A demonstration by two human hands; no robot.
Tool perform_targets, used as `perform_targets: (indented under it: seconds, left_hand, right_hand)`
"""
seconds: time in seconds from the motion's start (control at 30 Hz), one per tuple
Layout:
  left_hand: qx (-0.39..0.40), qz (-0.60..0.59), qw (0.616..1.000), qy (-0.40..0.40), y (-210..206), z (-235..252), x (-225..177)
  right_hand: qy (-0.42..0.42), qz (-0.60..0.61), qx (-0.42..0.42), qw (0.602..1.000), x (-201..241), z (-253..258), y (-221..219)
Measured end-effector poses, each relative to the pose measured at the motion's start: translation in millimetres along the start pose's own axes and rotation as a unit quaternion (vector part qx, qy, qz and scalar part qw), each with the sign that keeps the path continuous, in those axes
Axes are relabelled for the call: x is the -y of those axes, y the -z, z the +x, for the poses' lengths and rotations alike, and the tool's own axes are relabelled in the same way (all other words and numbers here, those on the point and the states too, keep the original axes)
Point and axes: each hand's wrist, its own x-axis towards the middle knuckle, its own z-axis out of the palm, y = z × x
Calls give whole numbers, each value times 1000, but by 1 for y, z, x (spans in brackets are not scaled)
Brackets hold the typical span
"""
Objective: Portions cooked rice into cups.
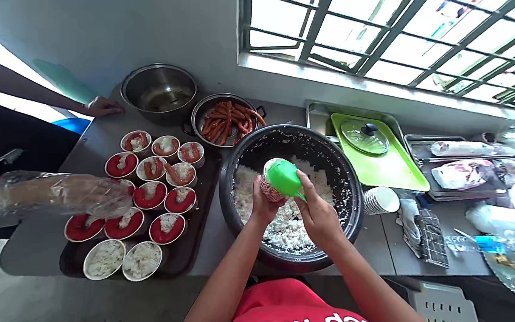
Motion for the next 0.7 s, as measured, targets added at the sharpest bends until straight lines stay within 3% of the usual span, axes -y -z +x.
perform_targets:
  seconds: [0.07,0.2,0.33,0.43,0.53,0.7]
  left_hand:
    - [15,-20,1000,18,-9,5,9]
    - [27,-15,999,44,-24,8,22]
    - [10,21,998,53,-33,10,28]
    - [8,62,998,27,-35,15,33]
    - [24,76,997,3,-34,18,40]
    - [33,75,997,8,-33,20,43]
  right_hand:
    - [10,-33,-34,999,-10,2,8]
    - [-42,-33,-13,998,-27,3,26]
    - [-79,35,-34,996,-31,3,62]
    - [-60,96,23,993,-31,-2,70]
    - [-98,114,104,983,-46,0,58]
    - [-107,107,75,986,-63,1,63]
